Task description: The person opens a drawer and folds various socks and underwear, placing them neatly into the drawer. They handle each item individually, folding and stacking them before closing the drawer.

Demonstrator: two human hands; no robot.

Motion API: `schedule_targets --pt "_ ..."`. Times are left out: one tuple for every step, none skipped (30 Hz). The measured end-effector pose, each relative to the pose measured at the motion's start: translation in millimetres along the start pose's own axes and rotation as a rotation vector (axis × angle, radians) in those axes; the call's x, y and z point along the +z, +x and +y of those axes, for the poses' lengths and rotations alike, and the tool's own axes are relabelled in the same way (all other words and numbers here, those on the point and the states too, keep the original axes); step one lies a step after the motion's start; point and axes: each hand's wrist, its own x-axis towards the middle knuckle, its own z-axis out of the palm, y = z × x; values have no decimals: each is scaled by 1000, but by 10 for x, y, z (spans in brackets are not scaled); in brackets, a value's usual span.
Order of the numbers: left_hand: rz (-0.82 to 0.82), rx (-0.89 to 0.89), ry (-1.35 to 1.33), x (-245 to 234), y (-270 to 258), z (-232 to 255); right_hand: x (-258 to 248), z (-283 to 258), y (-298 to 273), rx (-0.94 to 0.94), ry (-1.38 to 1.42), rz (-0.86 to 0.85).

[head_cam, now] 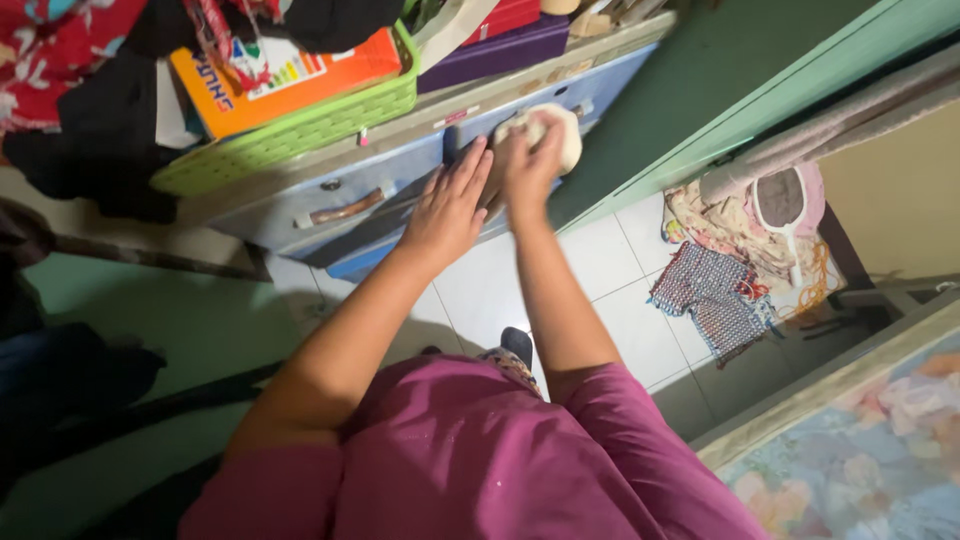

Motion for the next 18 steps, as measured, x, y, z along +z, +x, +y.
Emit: schedule_targets --pt "-39 -16 2 6 -17 -17 -39 52 102 -71 -44 22" --pt "-78 -32 3 15 -30 -26 -107 120 257 77 51 61" --pt "-115 -44 3 23 -25 -35 -148 177 422 222 144 98" --pt "-104 -42 2 28 -22 -47 -107 198 490 258 188 123" --pt "-95 -40 0 37 -28 -45 -76 212 526 296 231 149" --pt "-86 -38 -3 42 -42 -34 -69 212 518 333 273 174" --pt "-72 -32 -11 29 -35 -26 -23 169 427 209 164 164" --pt "-59 -26 -19 9 -22 -5 47 83 255 85 56 153" --pt "-47 -22 -25 -36 -24 13 99 -22 102 -38 -49 138" --pt "-9 -32 -66 -106 -12 23 110 -116 14 -21 -5 83" --pt "23 -41 -114 -180 -6 65 66 -194 -78 1 31 28" --pt "54 -51 -161 -280 -1 133 26 -255 -123 23 68 -27" --pt "90 -56 -243 -410 3 234 -14 -289 -104 27 87 -51" --pt "125 -61 -325 -579 0 352 -56 -305 -71 30 106 -75" --pt "164 -60 -404 -786 10 462 -65 -311 -21 29 127 -95" --pt "259 38 -480 -1013 -26 576 -60 -316 -8 20 98 -86" --pt "351 140 -556 -1246 -121 681 -47 -315 -13 10 69 -77" --pt "440 247 -634 -1473 -255 747 -32 -306 -15 1 40 -69"
